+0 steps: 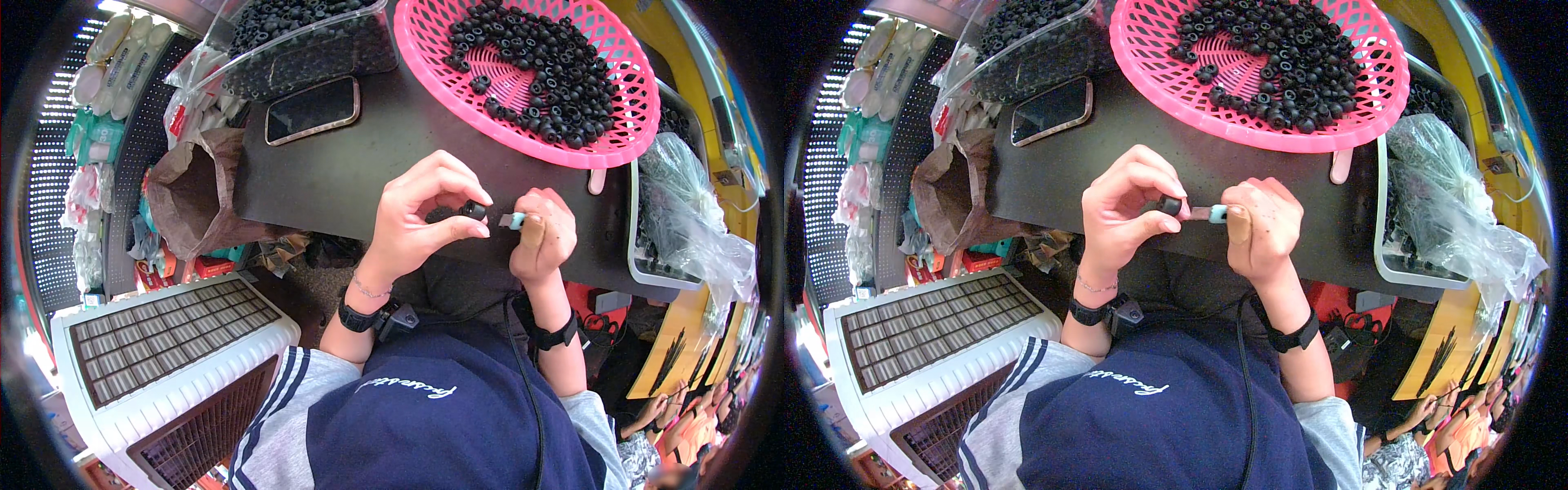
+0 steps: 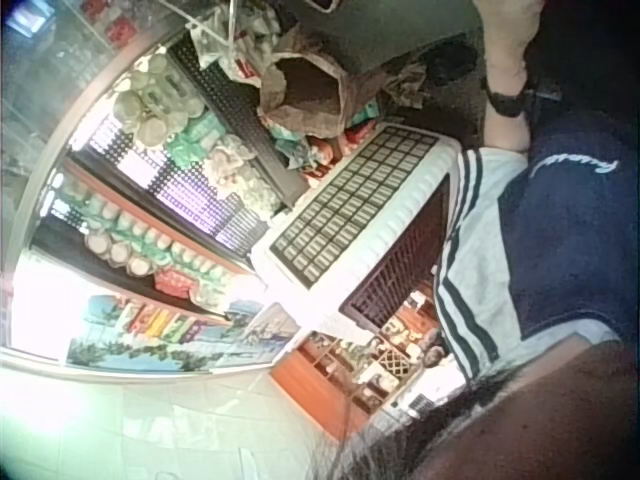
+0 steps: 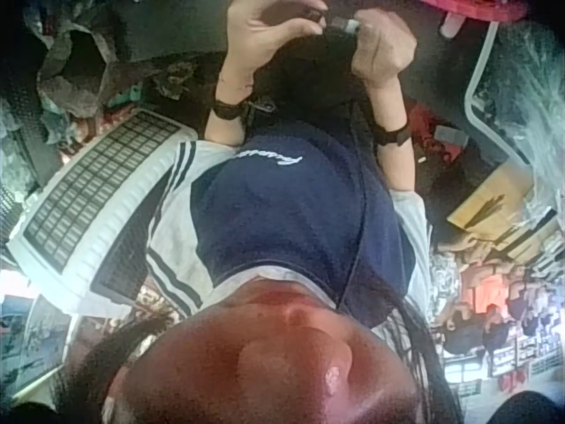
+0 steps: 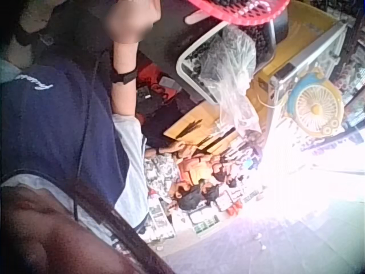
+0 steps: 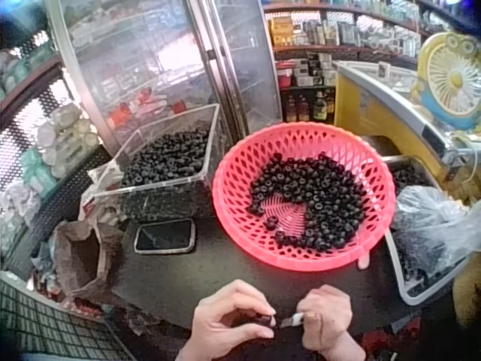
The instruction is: The person is sorting and assembling small black circular shoe components, possibly eyelets or decorative studs, from a pink basket.
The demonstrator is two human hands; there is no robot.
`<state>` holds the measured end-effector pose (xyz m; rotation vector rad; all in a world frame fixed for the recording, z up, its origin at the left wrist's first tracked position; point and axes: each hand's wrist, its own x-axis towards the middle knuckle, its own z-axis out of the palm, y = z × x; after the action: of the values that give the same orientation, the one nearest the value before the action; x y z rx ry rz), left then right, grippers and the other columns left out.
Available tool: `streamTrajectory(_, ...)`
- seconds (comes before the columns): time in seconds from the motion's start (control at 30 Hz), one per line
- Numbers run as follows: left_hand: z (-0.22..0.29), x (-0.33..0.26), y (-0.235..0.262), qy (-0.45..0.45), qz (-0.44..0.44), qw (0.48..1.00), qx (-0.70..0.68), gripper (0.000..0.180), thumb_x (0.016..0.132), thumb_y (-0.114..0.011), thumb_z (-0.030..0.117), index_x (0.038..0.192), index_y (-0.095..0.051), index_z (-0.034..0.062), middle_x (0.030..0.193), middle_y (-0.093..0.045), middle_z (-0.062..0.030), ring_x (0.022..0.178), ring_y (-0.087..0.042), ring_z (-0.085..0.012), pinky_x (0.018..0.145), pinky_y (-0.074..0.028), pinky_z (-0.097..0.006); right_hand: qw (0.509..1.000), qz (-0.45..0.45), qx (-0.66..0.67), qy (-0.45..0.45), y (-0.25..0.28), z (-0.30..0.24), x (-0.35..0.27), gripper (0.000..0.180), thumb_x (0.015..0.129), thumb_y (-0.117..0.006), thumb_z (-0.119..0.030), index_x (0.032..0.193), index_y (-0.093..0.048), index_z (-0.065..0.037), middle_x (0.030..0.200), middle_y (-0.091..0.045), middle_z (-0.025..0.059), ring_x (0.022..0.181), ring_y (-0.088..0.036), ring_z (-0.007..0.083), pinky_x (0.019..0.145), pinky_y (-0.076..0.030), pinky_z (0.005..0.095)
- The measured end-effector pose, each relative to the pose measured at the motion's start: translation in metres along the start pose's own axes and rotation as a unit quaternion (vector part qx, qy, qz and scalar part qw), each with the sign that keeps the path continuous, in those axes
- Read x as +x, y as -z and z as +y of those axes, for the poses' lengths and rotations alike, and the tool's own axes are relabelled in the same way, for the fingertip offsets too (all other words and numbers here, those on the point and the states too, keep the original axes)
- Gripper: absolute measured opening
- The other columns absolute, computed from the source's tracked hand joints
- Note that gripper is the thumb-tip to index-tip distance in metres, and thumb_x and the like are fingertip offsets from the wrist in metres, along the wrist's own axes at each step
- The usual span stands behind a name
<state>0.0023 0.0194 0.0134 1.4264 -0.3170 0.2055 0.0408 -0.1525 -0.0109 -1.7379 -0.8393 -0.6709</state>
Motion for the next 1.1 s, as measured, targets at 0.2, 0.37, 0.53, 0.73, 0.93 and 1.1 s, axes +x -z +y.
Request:
streamTrajectory(0.2,0.0,0.0,0.0,0.01,-0.011,0.999,-0.034,0.021,0.076,-0.073,0.001,0.094,-0.064,-0.0018,0.097,-0.055,-0.0067,0.084,-0.058,-0.0112,0.071,-0.05,-0.023,1.0,0.02,-0.006,-0.017,-0.003,0.0,0.001,0.023,0.092,-0.048,-0.011,0.072,-0.053,-0.001,0.059,-0.05,0.0083,0.048,-0.049,0.024,0.047,-0.035,0.0331)
streamTrajectory(0.37,0.002,0.001,-0.001,0.007,-0.026,0.998,-0.059,0.011,0.085,-0.064,0.002,0.095,-0.061,-0.0034,0.098,-0.053,-0.009,0.081,-0.059,-0.0127,0.071,-0.051,-0.024,1.0,0.021,-0.003,-0.018,-0.002,0.001,-0.001,0.022,0.091,-0.048,-0.011,0.072,-0.053,0.0,0.06,-0.05,0.0085,0.048,-0.05,0.024,0.047,-0.035,0.0331)
streamTrajectory(0.53,0.002,0.0,0.0,-0.004,-0.021,0.996,-0.083,0.009,0.089,-0.059,0.004,0.093,-0.06,-0.0038,0.098,-0.053,-0.0101,0.078,-0.059,-0.0134,0.07,-0.051,-0.025,1.0,0.023,-0.002,-0.02,-0.001,0.0,0.0,0.022,0.091,-0.048,-0.01,0.072,-0.053,0.0,0.06,-0.051,0.0087,0.048,-0.05,0.024,0.047,-0.036,0.033)
streamTrajectory(0.73,0.004,0.001,0.001,-0.026,0.003,0.998,-0.065,0.011,0.089,-0.061,0.007,0.091,-0.06,-0.0035,0.096,-0.055,-0.0115,0.076,-0.06,-0.0145,0.068,-0.05,-0.025,1.0,0.022,0.0,-0.022,-0.001,0.0,0.0,0.021,0.091,-0.048,-0.011,0.073,-0.053,-0.001,0.059,-0.05,0.0082,0.048,-0.049,0.0235,0.047,-0.036,0.0328)
streamTrajectory(0.93,0.025,0.033,0.05,-0.195,0.052,0.947,0.248,0.013,0.079,-0.07,0.01,0.085,-0.062,0.0011,0.08,-0.061,-0.0054,0.072,-0.058,-0.0142,0.065,-0.047,-0.026,0.999,0.031,0.011,-0.016,-0.003,0.0,0.001,0.021,0.092,-0.048,-0.011,0.073,-0.052,-0.001,0.058,-0.048,0.0076,0.047,-0.048,0.0232,0.047,-0.035,0.0328)
streamTrajectory(1.1,0.086,0.101,0.106,-0.253,0.199,0.827,0.461,0.01,0.087,-0.065,0.006,0.095,-0.066,0.0014,0.09,-0.065,-0.0018,0.083,-0.058,-0.007,0.076,-0.046,-0.022,0.999,0.04,0.007,-0.024,-0.001,0.001,0.001,0.021,0.092,-0.048,-0.012,0.073,-0.053,-0.002,0.058,-0.048,0.0075,0.046,-0.046,0.0234,0.046,-0.034,0.0331)
